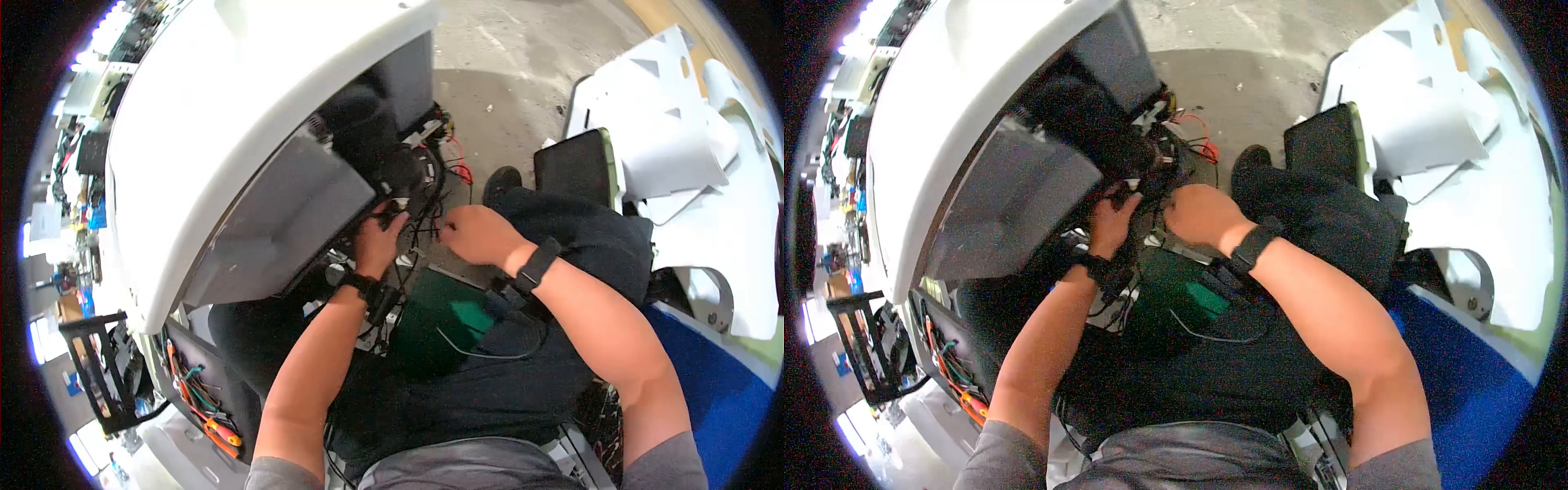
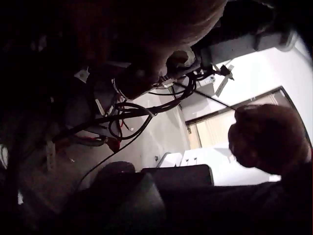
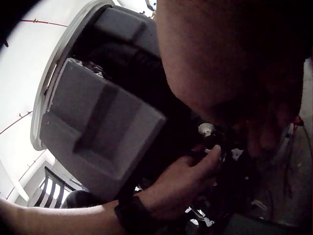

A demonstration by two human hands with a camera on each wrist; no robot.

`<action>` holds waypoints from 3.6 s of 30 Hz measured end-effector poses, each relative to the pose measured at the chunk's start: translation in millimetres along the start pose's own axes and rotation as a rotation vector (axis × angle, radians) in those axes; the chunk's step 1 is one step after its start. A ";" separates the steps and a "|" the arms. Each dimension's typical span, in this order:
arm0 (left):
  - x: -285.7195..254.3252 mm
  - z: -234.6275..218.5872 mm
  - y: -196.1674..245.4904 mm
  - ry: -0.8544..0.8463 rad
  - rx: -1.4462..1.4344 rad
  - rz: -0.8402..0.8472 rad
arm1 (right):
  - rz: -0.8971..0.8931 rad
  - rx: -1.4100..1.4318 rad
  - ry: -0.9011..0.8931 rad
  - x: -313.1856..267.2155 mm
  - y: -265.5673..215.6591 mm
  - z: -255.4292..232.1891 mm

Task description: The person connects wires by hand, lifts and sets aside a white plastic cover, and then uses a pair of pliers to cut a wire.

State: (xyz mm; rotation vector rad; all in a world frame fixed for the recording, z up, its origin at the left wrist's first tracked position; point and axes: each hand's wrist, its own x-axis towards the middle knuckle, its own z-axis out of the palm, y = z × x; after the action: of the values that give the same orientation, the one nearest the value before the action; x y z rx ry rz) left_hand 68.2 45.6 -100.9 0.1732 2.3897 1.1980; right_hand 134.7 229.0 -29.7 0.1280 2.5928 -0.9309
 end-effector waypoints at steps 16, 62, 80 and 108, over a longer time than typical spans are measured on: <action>4.4 8.9 -13.9 0.080 0.000 0.160 | -0.045 0.014 -0.044 3.7 6.0 -7.2; -11.4 29.0 -21.1 -0.287 -1.089 -0.316 | -0.068 1.007 0.385 -55.4 -60.3 -99.5; -12.1 20.1 -12.7 0.128 -0.364 -0.220 | -0.036 0.935 0.351 -45.3 -33.5 -79.3; -1.6 15.8 -29.2 0.028 -0.150 -0.188 | 0.082 0.890 0.357 -28.6 -32.9 -59.9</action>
State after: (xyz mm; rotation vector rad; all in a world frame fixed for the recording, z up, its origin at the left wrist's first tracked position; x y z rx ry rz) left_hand 79.4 38.7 -131.3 -0.1138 2.2705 1.2899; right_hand 135.0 242.4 43.2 0.6745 2.2156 -2.1105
